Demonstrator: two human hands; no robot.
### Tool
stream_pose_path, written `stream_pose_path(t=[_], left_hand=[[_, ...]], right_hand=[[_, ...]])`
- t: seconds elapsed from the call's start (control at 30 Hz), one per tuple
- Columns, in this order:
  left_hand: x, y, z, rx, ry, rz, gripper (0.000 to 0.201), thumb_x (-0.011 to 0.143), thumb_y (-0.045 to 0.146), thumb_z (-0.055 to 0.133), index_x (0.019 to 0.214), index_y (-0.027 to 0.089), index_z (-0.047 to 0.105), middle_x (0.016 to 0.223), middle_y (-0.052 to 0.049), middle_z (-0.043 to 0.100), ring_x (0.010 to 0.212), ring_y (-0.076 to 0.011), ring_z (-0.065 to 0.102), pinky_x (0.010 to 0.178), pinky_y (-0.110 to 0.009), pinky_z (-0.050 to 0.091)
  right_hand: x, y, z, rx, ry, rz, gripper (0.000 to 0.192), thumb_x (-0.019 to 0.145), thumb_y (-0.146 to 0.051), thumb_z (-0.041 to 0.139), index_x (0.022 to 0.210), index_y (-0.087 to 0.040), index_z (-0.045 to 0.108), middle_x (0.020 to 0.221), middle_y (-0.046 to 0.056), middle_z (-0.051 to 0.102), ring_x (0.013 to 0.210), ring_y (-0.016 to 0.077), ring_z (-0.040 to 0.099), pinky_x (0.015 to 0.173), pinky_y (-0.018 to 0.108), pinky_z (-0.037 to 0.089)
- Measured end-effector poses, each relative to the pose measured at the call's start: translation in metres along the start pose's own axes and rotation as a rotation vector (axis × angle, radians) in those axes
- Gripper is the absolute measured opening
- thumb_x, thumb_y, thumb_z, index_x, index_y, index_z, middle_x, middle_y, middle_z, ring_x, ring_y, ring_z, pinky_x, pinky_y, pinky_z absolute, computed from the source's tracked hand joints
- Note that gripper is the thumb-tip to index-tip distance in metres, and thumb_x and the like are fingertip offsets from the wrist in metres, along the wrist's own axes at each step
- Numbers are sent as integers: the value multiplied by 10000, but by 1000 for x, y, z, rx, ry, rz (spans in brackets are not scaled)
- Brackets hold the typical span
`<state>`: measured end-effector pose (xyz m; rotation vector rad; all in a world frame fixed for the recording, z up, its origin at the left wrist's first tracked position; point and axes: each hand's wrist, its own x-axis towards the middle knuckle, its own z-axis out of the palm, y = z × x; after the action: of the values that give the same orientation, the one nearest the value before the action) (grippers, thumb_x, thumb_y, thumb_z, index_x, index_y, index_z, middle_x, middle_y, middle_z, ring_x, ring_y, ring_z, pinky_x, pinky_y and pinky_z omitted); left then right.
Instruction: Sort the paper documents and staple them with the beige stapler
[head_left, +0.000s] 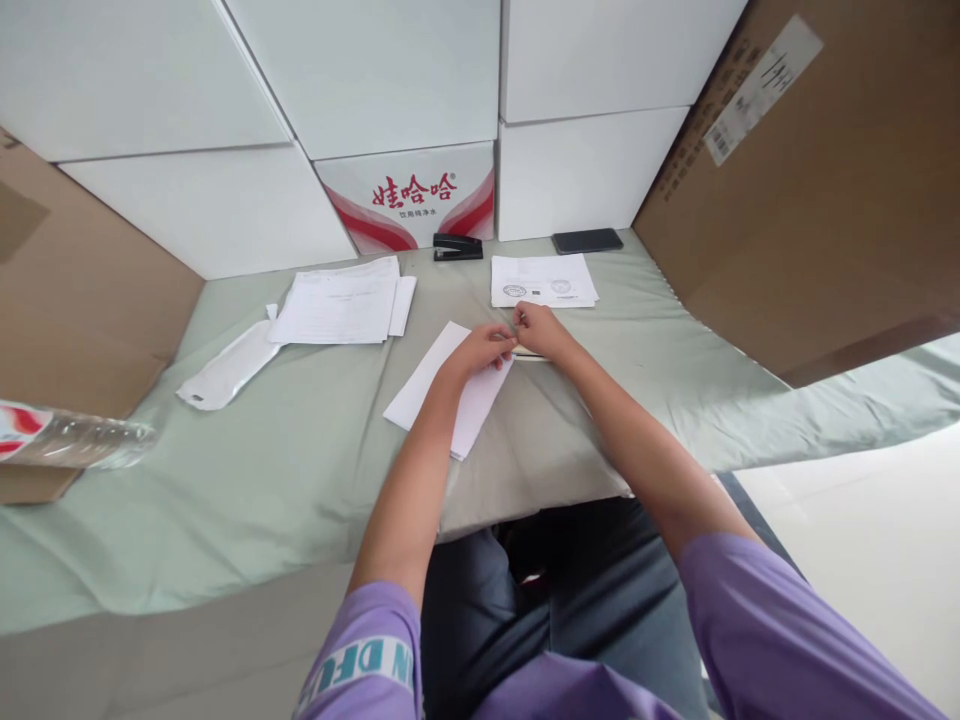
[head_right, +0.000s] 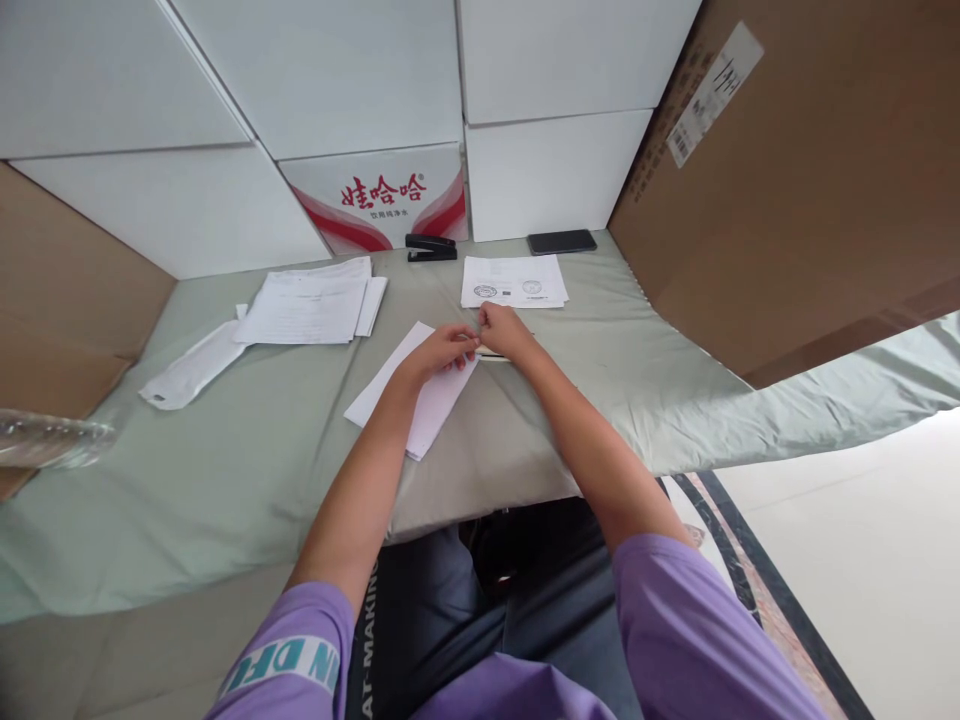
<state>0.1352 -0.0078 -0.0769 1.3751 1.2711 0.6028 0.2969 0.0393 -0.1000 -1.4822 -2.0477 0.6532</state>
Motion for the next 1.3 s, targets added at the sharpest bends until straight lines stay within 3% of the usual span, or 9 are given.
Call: stream_pose_path(t=[0.37,0.63,0.77,0.9,1.03,1.17,1.3], left_hand=[[5,-6,-1,-64,13,21,142,901,327,631,892,191,594,702,7,670,479,-66,539,444,-207,239],[3,-4,1,-16,45,-9,121,899,258,624,810,184,589,574,39,585,405,-57,398,442,-214,241],[3,1,-1,-25,44,-99,166,914,245,614,777,196,535,535,54,550,396,-57,362,447,-214,230],[6,13,-4,26,-15,-255,235,894,209,630,714,194,479,563,33,571,429,-64,425,440,-218,205],[6,27,0,104,-3,-327,268,905,139,582,683,195,443,545,17,576,440,-74,457,446,-217,198],[2,34,6,71,59,-332,278,900,111,574,680,201,428,505,28,536,437,-82,450,468,-207,247],[0,20,7,125,130,-251,283,881,195,637,664,203,455,514,24,548,449,-98,465,510,-223,325]], right_hand=[[-2,-4,-5,1,58,4,190,655,-62,502,775,-183,587,649,-22,541,637,142,452,627,252,303],[-3,-11,-2,-166,-29,29,159,741,-96,536,833,-172,640,766,35,649,711,162,521,636,251,315],[-4,-16,-3,-318,-143,61,142,827,-206,572,941,-191,655,974,83,718,811,199,586,625,267,304],[-3,-17,-4,-450,-262,-15,251,888,-375,594,1055,-192,632,1085,119,718,900,247,635,640,286,327],[-4,-15,-2,-538,-246,-76,264,919,-337,567,1121,-173,612,1143,150,697,979,271,648,704,306,381],[-5,-15,1,-511,-185,-52,254,888,-314,604,1098,-174,629,1167,164,670,1015,281,628,693,302,391],[-3,-15,0,-385,-201,2,130,846,-244,593,932,-198,678,1031,112,714,889,228,619,646,273,364]])
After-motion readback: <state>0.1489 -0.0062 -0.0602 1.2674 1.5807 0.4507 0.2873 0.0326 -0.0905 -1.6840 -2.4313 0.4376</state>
